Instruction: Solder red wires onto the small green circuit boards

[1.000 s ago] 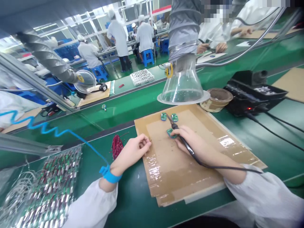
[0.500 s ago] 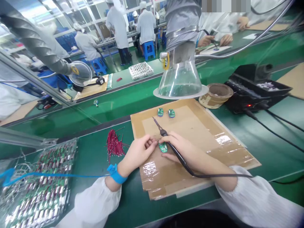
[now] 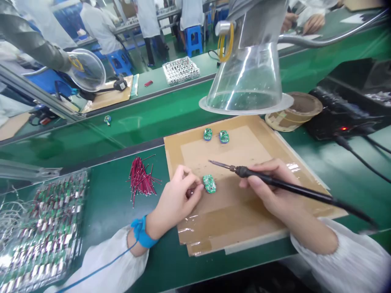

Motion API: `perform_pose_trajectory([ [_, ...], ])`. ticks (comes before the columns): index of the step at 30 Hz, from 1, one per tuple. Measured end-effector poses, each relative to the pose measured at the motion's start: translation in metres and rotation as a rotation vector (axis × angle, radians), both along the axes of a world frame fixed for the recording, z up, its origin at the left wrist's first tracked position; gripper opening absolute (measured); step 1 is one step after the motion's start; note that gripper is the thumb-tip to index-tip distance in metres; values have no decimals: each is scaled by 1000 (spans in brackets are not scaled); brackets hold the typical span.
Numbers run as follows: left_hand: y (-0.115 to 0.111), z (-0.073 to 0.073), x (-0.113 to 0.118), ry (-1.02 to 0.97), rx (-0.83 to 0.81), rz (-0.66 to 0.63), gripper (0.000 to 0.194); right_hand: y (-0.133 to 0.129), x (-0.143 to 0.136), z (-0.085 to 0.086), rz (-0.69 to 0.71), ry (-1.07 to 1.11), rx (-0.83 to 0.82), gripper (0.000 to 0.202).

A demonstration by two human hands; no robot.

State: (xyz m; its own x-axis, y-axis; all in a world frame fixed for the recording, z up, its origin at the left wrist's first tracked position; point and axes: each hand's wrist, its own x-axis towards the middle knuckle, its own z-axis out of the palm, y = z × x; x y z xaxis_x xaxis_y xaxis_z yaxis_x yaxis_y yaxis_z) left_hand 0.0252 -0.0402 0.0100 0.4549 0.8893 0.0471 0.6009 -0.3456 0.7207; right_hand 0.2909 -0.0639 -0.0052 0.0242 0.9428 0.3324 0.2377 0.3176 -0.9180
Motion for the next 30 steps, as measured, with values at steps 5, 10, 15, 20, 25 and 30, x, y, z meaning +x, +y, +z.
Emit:
perform_pose_trajectory([
  [5, -6, -4, 2, -18, 1, -77, 8, 4, 7, -7, 39, 130, -49, 12],
  [10, -5, -7, -1, -15, 21, -117, 9, 4, 9, -8, 174, 90, -45, 7],
  [15, -3, -7, -2, -2, 21, -123, 10, 2, 10, -8, 208, -5, -26, 3],
  [20, -2, -7, -1, 8, 4, -105, 10, 2, 11, -7, 245, -64, -10, 2],
  [25, -1, -7, -1, 7, 2, -109, 11, 0, 11, -5, 243, -196, -8, 7],
  [30, -1, -6, -2, -6, -5, -114, 11, 1, 11, -4, 247, -245, -5, 6],
])
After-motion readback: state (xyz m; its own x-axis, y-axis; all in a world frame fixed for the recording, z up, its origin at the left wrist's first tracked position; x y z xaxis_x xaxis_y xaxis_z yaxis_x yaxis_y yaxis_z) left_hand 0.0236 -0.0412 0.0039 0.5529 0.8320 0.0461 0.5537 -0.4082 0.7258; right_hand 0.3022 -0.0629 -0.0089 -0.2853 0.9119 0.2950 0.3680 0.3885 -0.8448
